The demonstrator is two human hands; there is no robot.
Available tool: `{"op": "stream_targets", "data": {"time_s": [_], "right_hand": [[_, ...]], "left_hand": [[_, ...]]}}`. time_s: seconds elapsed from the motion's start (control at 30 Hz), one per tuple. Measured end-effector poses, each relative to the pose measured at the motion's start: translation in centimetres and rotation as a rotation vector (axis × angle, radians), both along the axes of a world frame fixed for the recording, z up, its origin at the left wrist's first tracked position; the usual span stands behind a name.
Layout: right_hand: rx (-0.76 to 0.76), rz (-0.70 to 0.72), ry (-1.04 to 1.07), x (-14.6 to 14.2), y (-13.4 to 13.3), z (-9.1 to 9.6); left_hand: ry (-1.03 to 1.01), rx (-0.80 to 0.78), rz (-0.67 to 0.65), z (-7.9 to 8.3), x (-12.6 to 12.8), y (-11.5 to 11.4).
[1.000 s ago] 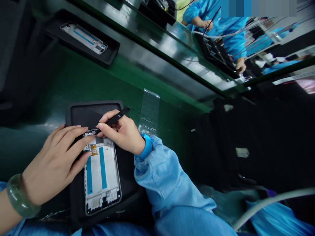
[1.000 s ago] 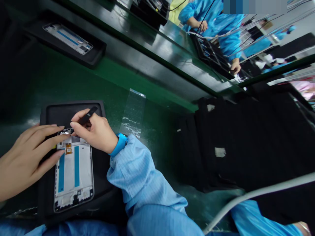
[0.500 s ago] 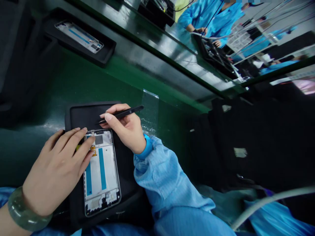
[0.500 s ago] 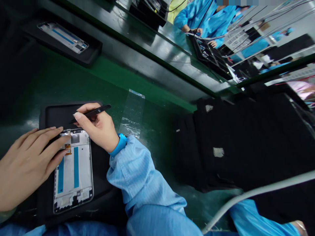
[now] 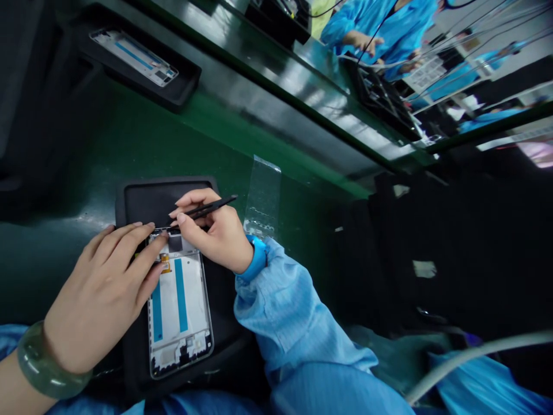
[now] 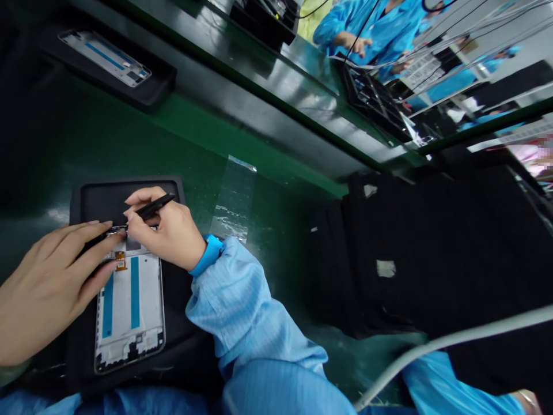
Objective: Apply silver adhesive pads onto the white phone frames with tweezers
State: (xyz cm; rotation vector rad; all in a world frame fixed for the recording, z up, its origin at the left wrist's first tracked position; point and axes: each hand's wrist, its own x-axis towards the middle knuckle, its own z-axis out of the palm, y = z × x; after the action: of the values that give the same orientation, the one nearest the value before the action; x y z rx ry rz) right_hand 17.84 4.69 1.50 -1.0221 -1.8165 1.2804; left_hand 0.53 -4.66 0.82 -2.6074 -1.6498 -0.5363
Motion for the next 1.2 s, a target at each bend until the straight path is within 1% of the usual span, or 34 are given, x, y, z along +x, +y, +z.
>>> {"op": "stream_targets", "data": {"time_s": [0.1, 0.23, 0.3, 0.33, 0.37, 0.5, 0.57, 0.77, 0.93, 0.97, 1.1, 1.2], "right_hand": [[0.086, 0.020, -0.034, -0.06, -0.10, -0.04], [0.322, 0.056, -0.102, -0.18, -0.27, 0.05], [0.404, 0.088, -0.144, -0.19, -0.30, 0.15], [0.404, 0.096, -0.150, -0.17, -0.29, 0.19], [0.371, 0.092, -0.141, -0.13, -0.27, 0.21], [0.101, 0.020, -0.034, 0.03, -0.07, 0.09], [0.046, 0.018, -0.004, 0.03, 0.01, 0.03], [0.087, 0.041, 0.018, -0.10, -0.03, 0.10], [0.252, 0.061, -0.058, -0.08, -0.07, 0.17], [0.262, 0.060, -0.072, -0.06, -0.06, 0.15], [0.191, 0.050, -0.069, -0.07, 0.01, 0.01], [0.273, 0.075, -0.106, -0.22, -0.01, -0.01]], "left_hand": [[-0.006, -0.004, 0.004, -0.05, -0.02, -0.03], [-0.023, -0.012, 0.008, -0.05, -0.03, -0.04], [-0.024, -0.021, 0.004, -0.02, -0.06, -0.03], [-0.020, -0.025, 0.001, -0.01, -0.08, -0.02], [-0.017, -0.027, -0.002, 0.01, -0.09, -0.01], [-0.015, -0.023, 0.000, 0.06, -0.11, 0.03], [-0.016, -0.020, 0.004, 0.09, -0.11, 0.03], [-0.013, -0.019, 0.007, 0.18, -0.09, -0.04], [-0.009, -0.005, -0.007, 0.19, -0.03, 0.02], [-0.009, -0.003, -0.008, 0.19, -0.02, 0.04], [-0.007, -0.011, -0.008, 0.18, -0.01, 0.08], [-0.002, -0.014, -0.004, 0.14, 0.01, 0.04]]}}
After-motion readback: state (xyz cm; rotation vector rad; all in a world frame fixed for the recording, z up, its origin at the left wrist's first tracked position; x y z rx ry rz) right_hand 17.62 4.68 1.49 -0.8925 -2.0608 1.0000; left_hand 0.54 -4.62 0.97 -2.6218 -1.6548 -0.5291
